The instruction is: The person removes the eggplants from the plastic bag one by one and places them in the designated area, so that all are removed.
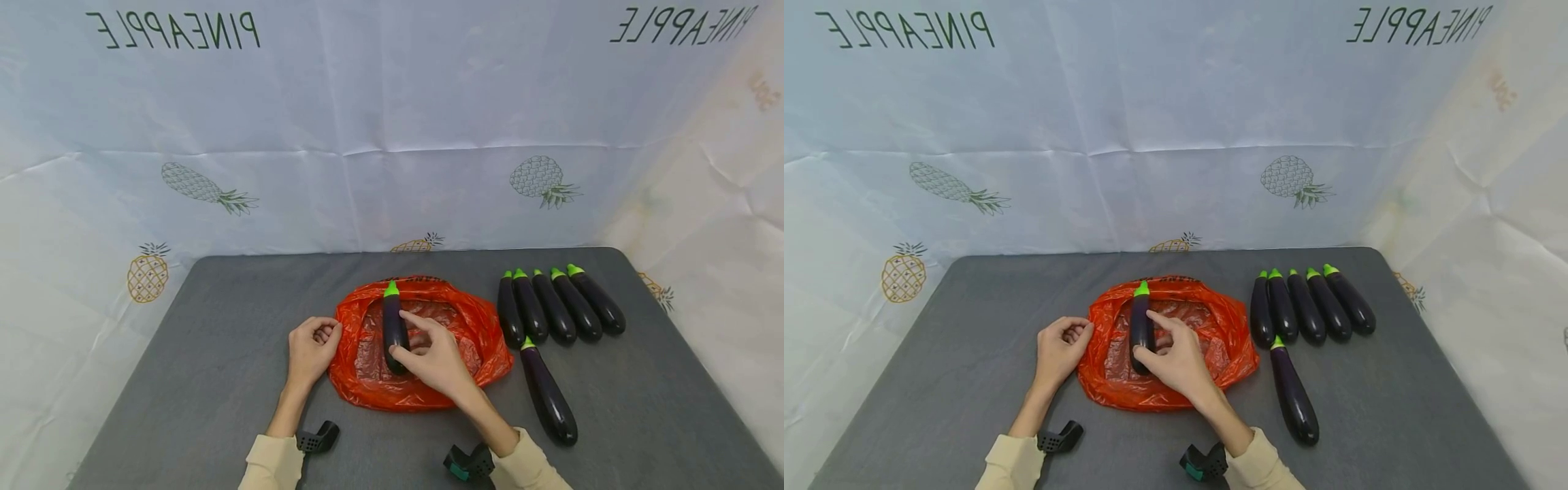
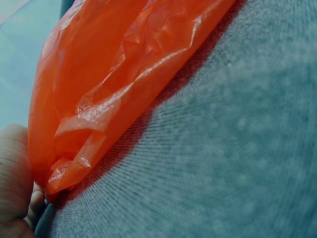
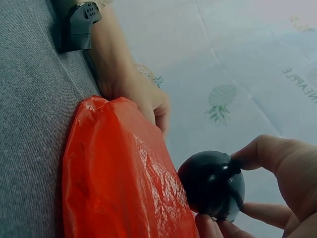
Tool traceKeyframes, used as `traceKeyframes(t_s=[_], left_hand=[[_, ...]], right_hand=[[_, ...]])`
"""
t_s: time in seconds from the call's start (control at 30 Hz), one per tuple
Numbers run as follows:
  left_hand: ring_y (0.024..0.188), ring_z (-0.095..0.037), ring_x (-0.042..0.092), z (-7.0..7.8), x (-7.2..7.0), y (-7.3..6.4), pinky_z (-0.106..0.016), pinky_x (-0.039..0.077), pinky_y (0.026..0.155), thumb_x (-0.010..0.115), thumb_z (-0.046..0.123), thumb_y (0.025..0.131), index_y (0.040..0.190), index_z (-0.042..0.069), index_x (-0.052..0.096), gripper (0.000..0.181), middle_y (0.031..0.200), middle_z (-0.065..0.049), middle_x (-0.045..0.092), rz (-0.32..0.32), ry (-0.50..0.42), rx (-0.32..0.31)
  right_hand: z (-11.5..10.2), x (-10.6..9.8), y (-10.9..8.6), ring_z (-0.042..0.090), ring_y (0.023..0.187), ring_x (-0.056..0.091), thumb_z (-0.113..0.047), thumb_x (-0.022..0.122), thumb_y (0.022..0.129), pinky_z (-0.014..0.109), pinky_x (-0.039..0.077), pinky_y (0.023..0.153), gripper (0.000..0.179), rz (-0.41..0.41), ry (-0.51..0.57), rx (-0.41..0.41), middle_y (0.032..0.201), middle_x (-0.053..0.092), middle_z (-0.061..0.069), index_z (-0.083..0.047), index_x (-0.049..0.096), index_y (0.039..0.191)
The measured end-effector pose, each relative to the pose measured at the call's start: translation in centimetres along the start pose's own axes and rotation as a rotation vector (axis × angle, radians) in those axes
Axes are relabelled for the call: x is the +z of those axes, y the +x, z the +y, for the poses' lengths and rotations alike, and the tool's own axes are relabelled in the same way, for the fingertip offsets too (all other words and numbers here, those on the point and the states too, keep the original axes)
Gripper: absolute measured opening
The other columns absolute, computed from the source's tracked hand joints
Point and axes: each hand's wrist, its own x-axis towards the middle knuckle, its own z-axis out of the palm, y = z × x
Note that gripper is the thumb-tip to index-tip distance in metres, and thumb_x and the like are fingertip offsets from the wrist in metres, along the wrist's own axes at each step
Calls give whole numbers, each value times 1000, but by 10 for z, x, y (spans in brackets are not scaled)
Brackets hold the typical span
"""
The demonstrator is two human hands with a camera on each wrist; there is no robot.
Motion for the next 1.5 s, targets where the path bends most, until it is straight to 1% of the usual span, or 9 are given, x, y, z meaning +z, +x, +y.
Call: traceKeyframes(t_s=[0.17,0.37,0.5,0.77,0.9,1.03,1.13,1.3,1.5], left_hand=[[58,-2,55,0,0,1,-11,45,55,78,1,84,80,4,75,5,68,-5,66,0,4,2],[58,-1,54,1,0,1,-11,45,55,78,1,84,80,4,75,5,68,-5,66,0,2,2],[58,-1,54,1,0,1,-10,45,55,78,1,84,80,3,75,6,68,-5,66,-2,1,-1],[58,-2,54,1,0,1,-10,44,54,78,1,84,80,4,75,6,68,-5,66,-3,6,-11],[58,-1,54,1,0,0,-10,44,54,78,0,84,80,4,75,6,67,-5,66,-2,15,-11],[58,-1,53,1,-1,0,-10,44,54,78,0,84,80,3,75,6,67,-5,65,-3,15,-10],[58,-1,53,2,-1,0,-10,44,54,78,0,84,80,3,75,6,67,-5,66,-1,15,-9],[58,-1,54,1,0,0,-10,44,54,78,0,83,80,4,75,6,68,-5,66,-1,18,-13],[58,-1,54,0,0,0,-10,44,54,79,0,84,79,4,75,7,68,-5,66,-1,17,-15]], right_hand=[[0,-5,-3,16,86,70,-7,77,86,25,61,73,61,-8,-27,11,137,62,15,-16,59,144],[2,-12,-7,13,85,68,-7,78,84,24,60,74,63,13,-86,15,134,64,12,-18,60,144],[1,-17,-9,13,85,68,-7,79,83,22,59,75,64,21,-114,6,131,65,12,-17,61,143],[4,-27,-14,12,83,67,-6,79,82,17,56,75,64,17,-169,-4,134,64,14,-15,61,143],[5,-32,-17,12,87,67,-5,78,83,18,57,77,63,12,-184,-13,136,63,15,-15,60,143],[6,-37,-19,14,89,66,-5,78,83,19,57,77,63,12,-197,-21,128,66,14,-16,61,143],[6,-41,-20,14,89,65,-6,78,84,21,57,77,62,18,-210,-34,126,67,13,-15,61,143],[6,-48,-23,14,87,64,-7,78,84,22,58,77,60,29,-235,-53,124,68,12,-14,61,142],[5,-55,-27,14,87,64,-6,78,85,25,59,79,61,37,-251,-46,127,68,13,-13,61,142]])
